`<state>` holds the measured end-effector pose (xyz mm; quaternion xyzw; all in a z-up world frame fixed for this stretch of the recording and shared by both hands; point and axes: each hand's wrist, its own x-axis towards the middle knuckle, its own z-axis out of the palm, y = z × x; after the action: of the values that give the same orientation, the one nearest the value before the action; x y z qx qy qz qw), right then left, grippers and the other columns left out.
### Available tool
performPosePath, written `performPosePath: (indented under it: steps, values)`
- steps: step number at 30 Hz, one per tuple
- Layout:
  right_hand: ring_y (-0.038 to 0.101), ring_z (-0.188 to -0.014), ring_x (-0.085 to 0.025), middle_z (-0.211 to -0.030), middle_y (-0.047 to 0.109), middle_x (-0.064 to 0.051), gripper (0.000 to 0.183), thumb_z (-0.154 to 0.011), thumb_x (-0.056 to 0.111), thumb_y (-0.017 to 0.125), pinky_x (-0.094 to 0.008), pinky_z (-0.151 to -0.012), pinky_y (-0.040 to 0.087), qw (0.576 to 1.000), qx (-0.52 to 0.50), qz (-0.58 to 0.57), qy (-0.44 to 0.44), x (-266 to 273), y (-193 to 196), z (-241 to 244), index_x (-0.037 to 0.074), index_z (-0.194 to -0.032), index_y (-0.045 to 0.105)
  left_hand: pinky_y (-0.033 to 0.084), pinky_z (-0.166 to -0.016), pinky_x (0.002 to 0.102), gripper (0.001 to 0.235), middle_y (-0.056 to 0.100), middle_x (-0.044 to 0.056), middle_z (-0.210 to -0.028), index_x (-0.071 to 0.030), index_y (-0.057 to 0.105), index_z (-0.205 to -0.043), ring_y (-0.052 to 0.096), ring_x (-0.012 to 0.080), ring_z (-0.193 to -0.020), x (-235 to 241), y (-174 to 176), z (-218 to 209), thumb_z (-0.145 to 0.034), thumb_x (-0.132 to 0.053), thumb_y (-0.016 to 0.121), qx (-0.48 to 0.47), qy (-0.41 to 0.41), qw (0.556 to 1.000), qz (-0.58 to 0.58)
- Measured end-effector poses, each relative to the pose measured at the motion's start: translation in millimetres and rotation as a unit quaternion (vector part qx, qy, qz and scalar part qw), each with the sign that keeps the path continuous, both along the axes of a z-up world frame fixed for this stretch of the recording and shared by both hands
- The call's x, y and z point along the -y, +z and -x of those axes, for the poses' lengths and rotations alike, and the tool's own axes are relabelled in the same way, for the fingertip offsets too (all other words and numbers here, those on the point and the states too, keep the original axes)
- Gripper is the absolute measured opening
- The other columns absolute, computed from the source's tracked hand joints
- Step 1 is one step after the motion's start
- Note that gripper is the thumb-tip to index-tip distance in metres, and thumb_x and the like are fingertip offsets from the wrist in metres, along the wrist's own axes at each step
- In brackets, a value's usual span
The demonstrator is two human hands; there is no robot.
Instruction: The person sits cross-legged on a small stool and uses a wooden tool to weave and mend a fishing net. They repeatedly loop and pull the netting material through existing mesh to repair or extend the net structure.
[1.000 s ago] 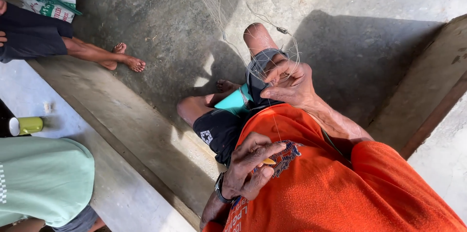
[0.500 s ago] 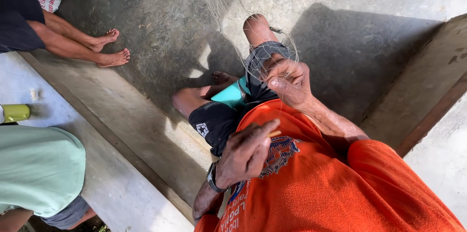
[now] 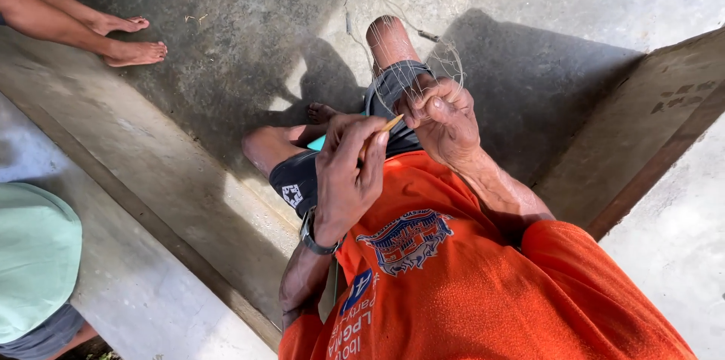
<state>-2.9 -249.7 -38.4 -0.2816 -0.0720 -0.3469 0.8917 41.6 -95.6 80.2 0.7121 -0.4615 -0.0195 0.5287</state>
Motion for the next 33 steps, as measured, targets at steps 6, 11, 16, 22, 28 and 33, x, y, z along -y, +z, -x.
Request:
performPosePath:
  steps: [6,11,16,22,28,33]
  values:
    - [0.063,-0.062,-0.025,-0.068,0.052,-0.019,0.025,-0.092,0.01,0.064,-0.035,-0.066,0.059,0.999,-0.021,0.012,-0.02,3.8,-27.0,1.6,-0.015,-0.089,0.06,0.05,-0.069,0.032,0.014,0.057,0.004,-0.096,-0.013,0.072,-0.113,0.058,0.0227,-0.073,22.2,0.3,-6.3,-0.104,-0.01,0.062,0.08,0.077,0.993,0.034]
    - [0.063,-0.059,-0.029,-0.064,0.054,-0.022,0.025,-0.09,0.012,0.064,-0.039,-0.066,0.057,0.999,-0.009,0.029,-0.019,1.3,-13.9,-2.9,-0.013,-0.086,0.06,0.049,-0.072,0.031,0.014,0.057,0.005,-0.095,-0.013,0.074,-0.112,0.056,0.023,-0.077,19.4,0.4,0.1,-0.103,-0.009,0.065,0.05,0.06,0.995,0.061]
    - [0.065,-0.06,-0.027,-0.064,0.05,-0.017,0.025,-0.089,0.012,0.066,-0.035,-0.059,0.059,0.999,-0.022,0.016,-0.016,-3.9,-11.3,-1.6,-0.012,-0.085,0.06,0.053,-0.072,0.033,0.014,0.059,0.007,-0.095,-0.009,0.075,-0.11,0.06,0.0234,-0.078,20.2,-0.9,1.9,-0.101,-0.006,0.065,0.036,0.045,0.992,0.108]
    - [0.058,-0.06,-0.02,-0.067,0.052,-0.015,0.03,-0.088,0.019,0.066,-0.03,-0.055,0.054,0.994,-0.06,0.082,-0.027,-12.0,-13.4,-6.5,-0.01,-0.082,0.062,0.059,-0.081,0.045,0.02,0.06,0.015,-0.097,-0.003,0.076,-0.11,0.066,0.0325,-0.085,30.9,-18.7,11.3,-0.089,0.0,0.075,0.152,0.067,0.968,0.19]
    - [0.057,-0.068,-0.021,-0.081,0.055,-0.011,0.018,-0.095,0.014,0.067,-0.035,-0.071,0.05,0.996,-0.038,0.074,0.015,14.5,16.0,-1.7,-0.004,-0.095,0.065,0.049,-0.114,0.06,0.014,0.066,0.018,-0.115,-0.008,0.066,-0.113,0.067,0.0385,-0.115,-40.1,22.0,33.0,-0.1,-0.007,0.061,0.037,-0.102,0.964,0.242]
    - [0.052,-0.07,-0.013,-0.082,0.048,0.0,0.009,-0.097,0.021,0.072,-0.034,-0.079,0.043,0.994,-0.052,0.085,0.051,30.8,26.7,4.7,0.012,-0.097,0.07,0.045,-0.055,0.031,0.012,0.054,0.011,-0.08,-0.002,0.051,-0.079,0.053,0.0194,-0.064,-74.7,-24.3,32.1,-0.09,-0.005,0.053,-0.109,-0.037,0.988,0.104]
